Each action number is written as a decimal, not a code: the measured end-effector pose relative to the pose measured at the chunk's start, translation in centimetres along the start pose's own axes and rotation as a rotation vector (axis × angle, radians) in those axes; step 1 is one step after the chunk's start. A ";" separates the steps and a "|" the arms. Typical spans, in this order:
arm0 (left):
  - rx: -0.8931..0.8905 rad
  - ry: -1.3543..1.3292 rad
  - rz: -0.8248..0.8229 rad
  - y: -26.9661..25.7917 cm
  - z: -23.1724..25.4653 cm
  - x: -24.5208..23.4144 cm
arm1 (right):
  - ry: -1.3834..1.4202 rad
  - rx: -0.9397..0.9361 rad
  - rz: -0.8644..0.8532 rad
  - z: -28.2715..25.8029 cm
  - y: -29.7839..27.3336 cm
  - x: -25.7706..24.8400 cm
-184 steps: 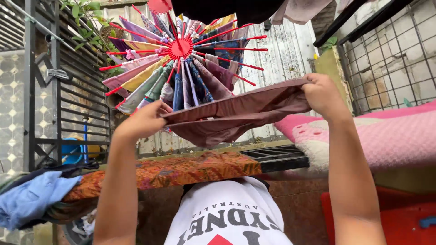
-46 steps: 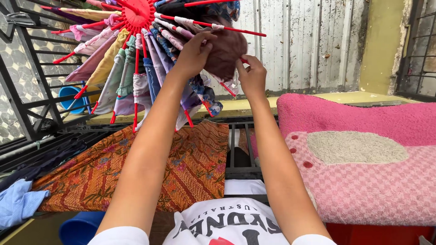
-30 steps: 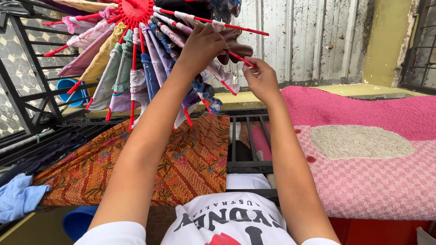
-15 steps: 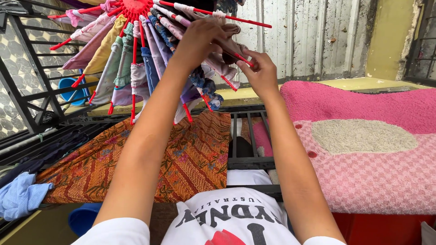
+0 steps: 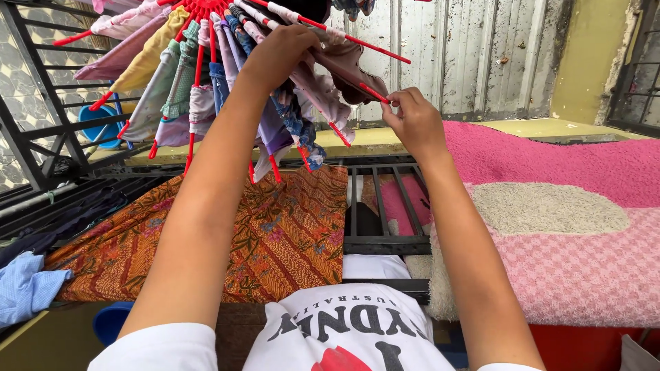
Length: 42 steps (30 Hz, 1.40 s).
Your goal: The recorder takes small items of laundry from a basin and hangs them on a circular multi-clip drying rack.
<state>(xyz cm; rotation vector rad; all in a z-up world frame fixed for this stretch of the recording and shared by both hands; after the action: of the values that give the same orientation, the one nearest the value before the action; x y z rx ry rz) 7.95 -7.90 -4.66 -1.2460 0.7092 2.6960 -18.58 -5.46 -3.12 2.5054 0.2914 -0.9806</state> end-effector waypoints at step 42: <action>-1.061 -0.898 0.569 -46.4 39.0 -5.8 | 0.367 -0.592 -0.805 -40.3 -27.6 2.8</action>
<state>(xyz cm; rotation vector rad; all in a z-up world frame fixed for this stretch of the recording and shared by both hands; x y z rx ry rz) -3.12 51.34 4.15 0.3951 -0.6599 3.6661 -2.07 37.81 12.73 1.9758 1.5371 -0.5336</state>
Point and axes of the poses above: each hand's wrist, its own y-axis towards the middle knuckle, its own x-axis out of the palm, z = x × y, the point moved 8 cm from there along y, towards the middle knuckle, and after that the axes turned 14 degrees about z, right-handed, at the moved point
